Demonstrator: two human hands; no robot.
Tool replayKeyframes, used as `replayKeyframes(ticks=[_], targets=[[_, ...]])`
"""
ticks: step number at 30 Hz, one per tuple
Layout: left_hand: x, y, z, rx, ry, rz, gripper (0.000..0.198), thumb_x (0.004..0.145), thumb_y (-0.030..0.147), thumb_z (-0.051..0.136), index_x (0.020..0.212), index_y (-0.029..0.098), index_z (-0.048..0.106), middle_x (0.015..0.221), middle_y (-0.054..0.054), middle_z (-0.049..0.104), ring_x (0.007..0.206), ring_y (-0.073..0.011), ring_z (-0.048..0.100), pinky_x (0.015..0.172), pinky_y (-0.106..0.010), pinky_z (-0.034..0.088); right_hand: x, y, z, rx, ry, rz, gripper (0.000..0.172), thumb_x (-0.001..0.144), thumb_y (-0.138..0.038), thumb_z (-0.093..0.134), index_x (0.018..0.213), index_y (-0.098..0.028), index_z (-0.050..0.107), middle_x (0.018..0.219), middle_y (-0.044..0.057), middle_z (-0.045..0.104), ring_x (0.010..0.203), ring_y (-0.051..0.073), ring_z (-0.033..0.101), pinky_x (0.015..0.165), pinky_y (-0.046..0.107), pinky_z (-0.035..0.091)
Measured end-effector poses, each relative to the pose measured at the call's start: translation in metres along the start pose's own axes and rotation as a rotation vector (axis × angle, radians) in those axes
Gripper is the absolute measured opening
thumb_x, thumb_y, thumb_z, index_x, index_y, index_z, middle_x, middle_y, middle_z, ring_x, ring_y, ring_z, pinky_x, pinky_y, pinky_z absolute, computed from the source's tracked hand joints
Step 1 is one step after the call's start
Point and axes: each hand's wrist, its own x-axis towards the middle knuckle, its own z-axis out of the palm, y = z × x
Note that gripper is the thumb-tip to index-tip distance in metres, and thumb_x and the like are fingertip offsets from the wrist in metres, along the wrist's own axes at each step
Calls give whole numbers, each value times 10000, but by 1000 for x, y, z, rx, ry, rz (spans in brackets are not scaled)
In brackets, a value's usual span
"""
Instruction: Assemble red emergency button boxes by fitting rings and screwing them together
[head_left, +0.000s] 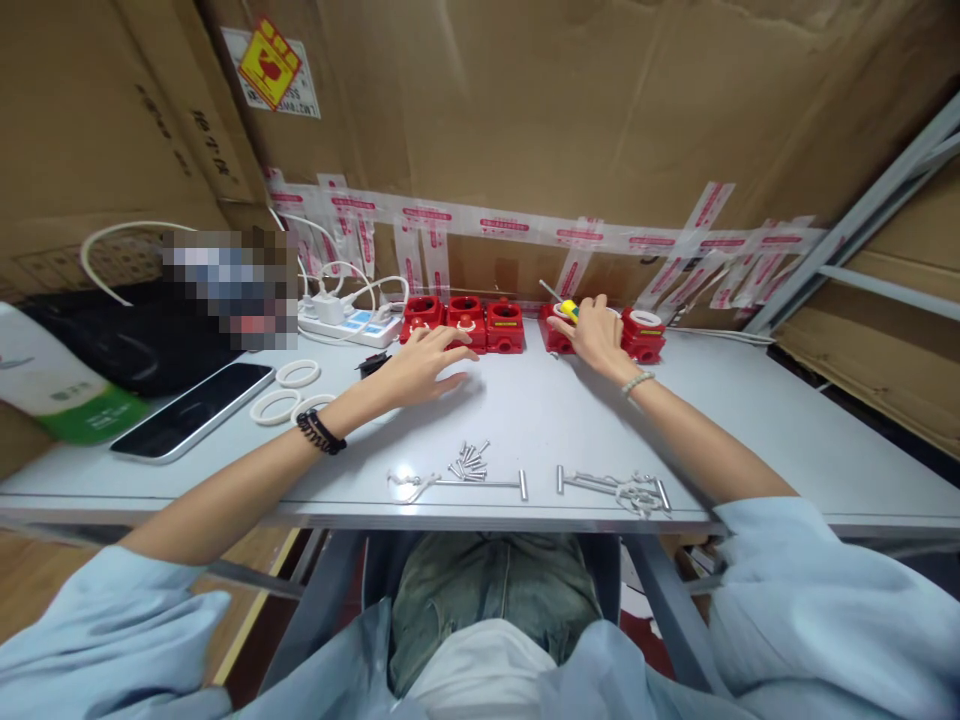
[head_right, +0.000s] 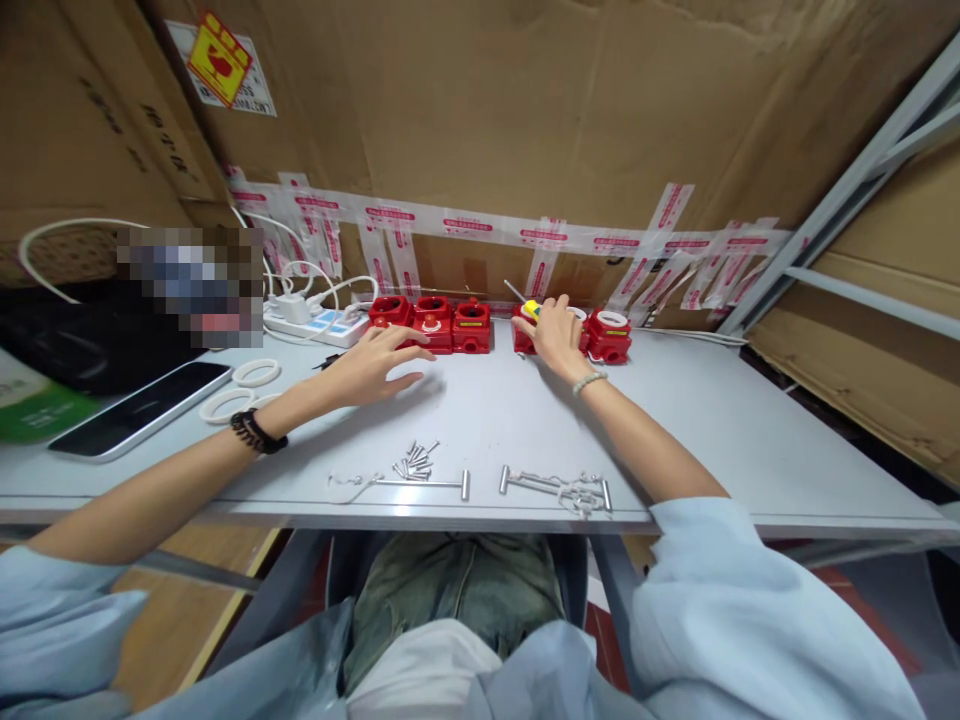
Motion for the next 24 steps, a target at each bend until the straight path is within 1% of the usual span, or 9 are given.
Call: replayKeyframes(ticks=[2, 4, 7, 9, 11, 14, 18, 21, 24], targets=[[16, 1, 1, 46, -31, -38, 332, 979, 329, 462, 1272, 204, 556, 1355, -148, 549, 1208, -302, 533, 964, -473, 387, -8, 9, -13, 64, 63, 3, 583, 917, -602, 484, 1124, -66, 584, 1174, 247, 605, 976, 384, 646, 750, 418, 459], [38, 0, 4, 88, -67, -73, 401, 980, 322, 449, 1349, 174, 500, 1395, -171, 525, 1257, -322, 502, 969, -471, 378, -21, 19, -26, 96, 89, -12, 514, 898, -589, 525, 1046, -105, 613, 1069, 204, 657, 956, 362, 640, 736, 394, 442], [73, -2, 12, 152, -108, -106, 498, 960, 284, 448, 1429, 121, 415, 1432, -204, 492, 1261, -341, 494, 984, -477, 362, -45, 29, -41, 149, 76, -96, 361, 881, -488, 588, 991, -146, 630, 981, 144, 693, 894, 302, 641, 713, 354, 413], [89, -4, 18, 178, -155, -147, 542, 931, 255, 472, 1444, 99, 394, 1381, -210, 534, 1242, -344, 505, 988, -471, 356, -59, 33, -46, 174, 43, -106, 354, 882, -493, 581, 959, -151, 632, 953, 132, 702, 838, 280, 639, 686, 340, 392], [99, -4, 22, 202, -201, -169, 530, 911, 232, 485, 1419, 92, 431, 1306, -205, 581, 1208, -339, 525, 992, -463, 350, -67, 34, -48, 190, 16, -106, 338, 880, -485, 582, 894, -151, 624, 919, 129, 702, 801, 263, 630, 674, 331, 375], [101, -2, 24, 223, -215, -179, 488, 901, 212, 482, 1378, 106, 481, 1252, -203, 590, 1165, -332, 541, 960, -455, 367, -69, 34, -48, 241, -4, -99, 316, 874, -475, 585, 833, -162, 601, 865, 112, 695, 759, 240, 610, 662, 323, 356], [94, 3, 17, 208, -199, -175, 441, 891, 206, 496, 1323, 134, 540, 1217, -202, 578, 1136, -330, 535, 874, -431, 400, -67, 32, -45, 358, -57, -104, 306, 857, -472, 586, 769, -180, 567, 746, 70, 655, 674, 204, 576, 622, 309, 338], [88, 16, 5, 180, -182, -107, 394, 866, 182, 516, 1245, 120, 605, 1192, -191, 583, 1123, -331, 530, 859, -429, 400, -67, 30, -44, 469, -145, -117, 322, 840, -492, 587, 753, -186, 543, 693, 41, 619, 605, 178, 561, 596, 301, 346], [81, 37, -12, 120, -192, -13, 347, 840, 148, 536, 1163, 129, 659, 1167, -159, 608, 1090, -313, 544, 884, -437, 384, -68, 29, -44, 537, -196, -121, 339, 833, -513, 584, 747, -189, 531, 681, 33, 618, 576, 166, 562, 595, 298, 368]])
